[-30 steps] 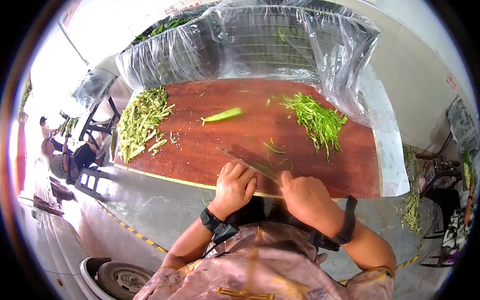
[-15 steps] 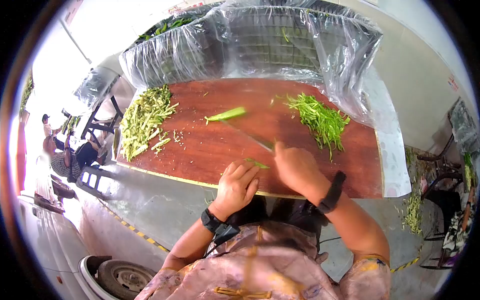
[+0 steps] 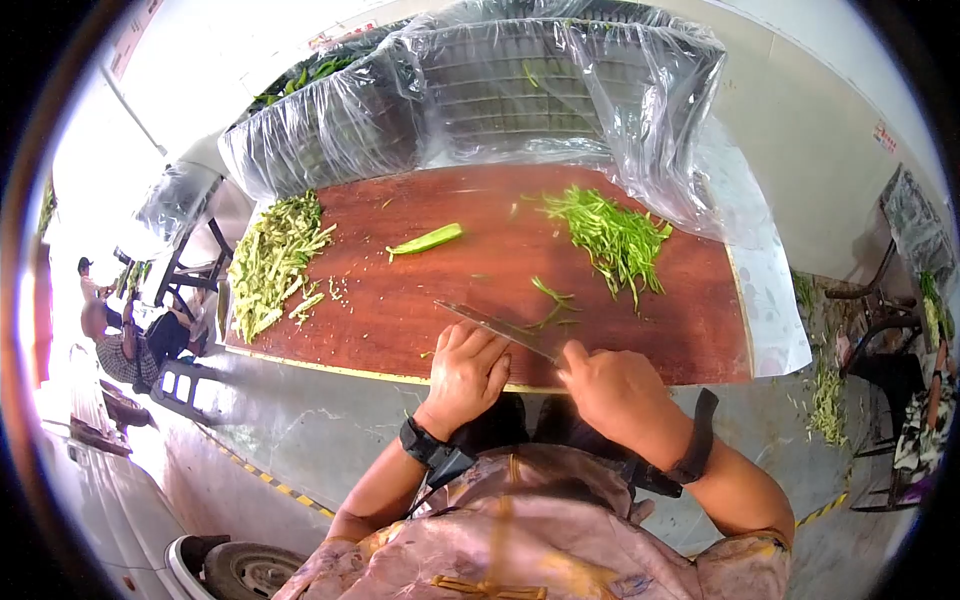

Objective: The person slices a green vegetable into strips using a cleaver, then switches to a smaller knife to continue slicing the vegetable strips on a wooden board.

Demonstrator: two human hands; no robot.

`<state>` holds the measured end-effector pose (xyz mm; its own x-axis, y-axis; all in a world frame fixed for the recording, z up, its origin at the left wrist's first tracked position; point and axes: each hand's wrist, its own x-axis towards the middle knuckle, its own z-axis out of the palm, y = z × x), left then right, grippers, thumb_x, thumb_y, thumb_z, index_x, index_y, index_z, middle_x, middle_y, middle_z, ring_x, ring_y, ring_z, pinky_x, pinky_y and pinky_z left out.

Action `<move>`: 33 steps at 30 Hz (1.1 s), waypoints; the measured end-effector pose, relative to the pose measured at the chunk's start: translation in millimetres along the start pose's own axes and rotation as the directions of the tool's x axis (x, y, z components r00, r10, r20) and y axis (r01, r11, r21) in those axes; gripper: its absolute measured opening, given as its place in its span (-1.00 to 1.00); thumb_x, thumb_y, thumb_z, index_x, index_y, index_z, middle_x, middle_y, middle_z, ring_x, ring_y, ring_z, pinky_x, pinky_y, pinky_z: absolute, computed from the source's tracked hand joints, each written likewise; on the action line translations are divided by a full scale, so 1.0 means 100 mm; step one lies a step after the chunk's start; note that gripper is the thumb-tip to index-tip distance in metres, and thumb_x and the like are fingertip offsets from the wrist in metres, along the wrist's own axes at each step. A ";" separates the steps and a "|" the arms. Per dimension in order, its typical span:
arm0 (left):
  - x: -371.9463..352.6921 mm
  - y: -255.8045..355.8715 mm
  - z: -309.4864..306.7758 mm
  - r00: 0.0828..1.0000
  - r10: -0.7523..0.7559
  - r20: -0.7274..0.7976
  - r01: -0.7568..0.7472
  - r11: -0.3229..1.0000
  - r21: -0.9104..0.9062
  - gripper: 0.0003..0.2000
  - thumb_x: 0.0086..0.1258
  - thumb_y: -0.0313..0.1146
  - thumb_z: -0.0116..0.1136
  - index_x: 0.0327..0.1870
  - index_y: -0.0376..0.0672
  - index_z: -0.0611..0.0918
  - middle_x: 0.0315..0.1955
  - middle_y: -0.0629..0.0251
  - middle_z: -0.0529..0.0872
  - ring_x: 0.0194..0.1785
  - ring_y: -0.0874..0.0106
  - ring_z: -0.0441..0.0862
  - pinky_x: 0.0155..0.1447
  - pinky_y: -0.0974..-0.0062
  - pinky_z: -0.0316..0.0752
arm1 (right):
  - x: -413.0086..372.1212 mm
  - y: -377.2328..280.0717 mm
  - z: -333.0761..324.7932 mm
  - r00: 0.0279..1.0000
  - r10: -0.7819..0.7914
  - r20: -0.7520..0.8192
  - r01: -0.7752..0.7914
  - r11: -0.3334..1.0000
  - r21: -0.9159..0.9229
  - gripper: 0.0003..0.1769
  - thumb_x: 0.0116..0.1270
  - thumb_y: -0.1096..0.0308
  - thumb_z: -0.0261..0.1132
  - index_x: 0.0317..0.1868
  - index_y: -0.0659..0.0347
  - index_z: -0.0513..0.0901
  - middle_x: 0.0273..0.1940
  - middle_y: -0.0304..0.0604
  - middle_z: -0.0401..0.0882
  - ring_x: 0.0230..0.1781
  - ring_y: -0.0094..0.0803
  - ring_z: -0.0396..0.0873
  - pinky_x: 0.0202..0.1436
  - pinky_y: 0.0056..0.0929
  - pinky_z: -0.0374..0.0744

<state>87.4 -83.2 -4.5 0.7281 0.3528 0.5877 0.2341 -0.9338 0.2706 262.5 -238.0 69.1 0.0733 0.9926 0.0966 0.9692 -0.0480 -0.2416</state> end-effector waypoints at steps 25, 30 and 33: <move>-0.04 -0.01 0.01 0.997 -0.074 -0.001 0.074 0.994 -0.075 -0.66 0.22 -0.41 0.25 0.04 -0.23 0.65 -0.06 0.11 0.63 0.03 0.11 0.58 0.14 0.19 0.52 | 0.33 0.01 0.12 0.997 -0.004 -0.082 0.002 1.000 -0.023 -0.76 0.43 0.29 0.25 -0.16 0.31 0.44 -0.59 0.09 0.57 -0.54 0.09 0.62 -0.47 0.01 0.54; -0.03 -0.01 0.01 0.998 -0.058 0.000 0.057 0.996 -0.061 -0.71 0.22 -0.41 0.25 -0.02 -0.24 0.66 -0.11 0.13 0.63 -0.03 0.09 0.57 0.11 0.20 0.52 | 0.16 -0.07 0.03 0.999 -0.001 0.034 0.002 0.998 -0.057 -0.76 0.44 0.27 0.24 -0.20 0.27 0.43 -0.60 0.05 0.57 -0.55 0.04 0.62 -0.48 -0.05 0.56; -0.03 -0.02 0.01 0.998 -0.057 0.012 0.058 0.995 -0.075 -0.74 0.22 -0.41 0.25 -0.07 -0.24 0.67 -0.13 0.13 0.63 -0.05 0.09 0.57 0.09 0.21 0.52 | 0.13 -0.08 0.00 0.999 -0.009 0.046 0.011 0.999 -0.040 -0.76 0.44 0.26 0.23 -0.20 0.27 0.43 -0.60 0.04 0.57 -0.55 0.03 0.63 -0.49 -0.05 0.56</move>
<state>85.6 -82.3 -7.8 0.7212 0.4051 0.5620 0.2270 -0.9046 0.3608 255.2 -224.2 72.0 0.0539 0.9971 0.0541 0.9785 -0.0419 -0.2019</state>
